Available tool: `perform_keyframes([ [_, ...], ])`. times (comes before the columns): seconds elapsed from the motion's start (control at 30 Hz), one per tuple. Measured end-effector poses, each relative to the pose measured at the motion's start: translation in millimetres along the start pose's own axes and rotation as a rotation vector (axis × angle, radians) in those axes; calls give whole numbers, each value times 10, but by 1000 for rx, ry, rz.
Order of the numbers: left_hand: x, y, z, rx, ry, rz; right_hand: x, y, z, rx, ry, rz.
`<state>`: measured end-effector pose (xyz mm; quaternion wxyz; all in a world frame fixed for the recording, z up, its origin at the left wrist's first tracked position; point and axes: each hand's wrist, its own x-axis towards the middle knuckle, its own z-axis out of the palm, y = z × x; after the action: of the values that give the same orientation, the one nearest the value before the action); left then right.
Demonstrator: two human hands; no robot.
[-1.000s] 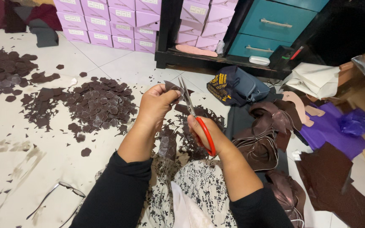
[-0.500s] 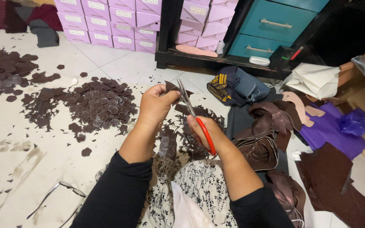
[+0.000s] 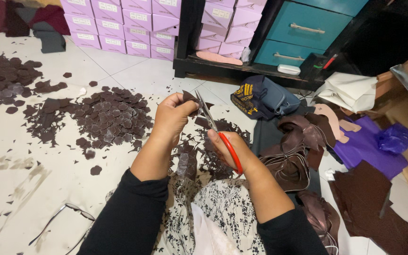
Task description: The person sits on the floor and uses red-handled scissors to cut flower-shaped pieces from a dark brown sheet. The cut shapes accumulate in a pile on the floor as the person continues cutting along the pre-drawn outlines.
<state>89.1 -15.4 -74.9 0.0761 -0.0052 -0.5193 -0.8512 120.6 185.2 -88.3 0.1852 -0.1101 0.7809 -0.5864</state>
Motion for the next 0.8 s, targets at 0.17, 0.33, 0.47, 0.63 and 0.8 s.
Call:
perform_keyframes([
  [0.17, -24, 111, 52, 6, 25, -130, 25, -43, 6, -75, 47, -19],
  [0.33, -29, 127, 74, 26, 38, -78, 6, -87, 10, -79, 110, 31],
  [0.47, 8, 59, 9, 55, 45, -38, 42, -42, 22, -85, 166, 47],
  [0.63, 57, -75, -18, 106, -8, -24, 129, 45, -9, -54, 261, -86],
  [0.8, 137, -166, -13, 89, -160, 14, 191, 31, -20, 240, 316, -127],
])
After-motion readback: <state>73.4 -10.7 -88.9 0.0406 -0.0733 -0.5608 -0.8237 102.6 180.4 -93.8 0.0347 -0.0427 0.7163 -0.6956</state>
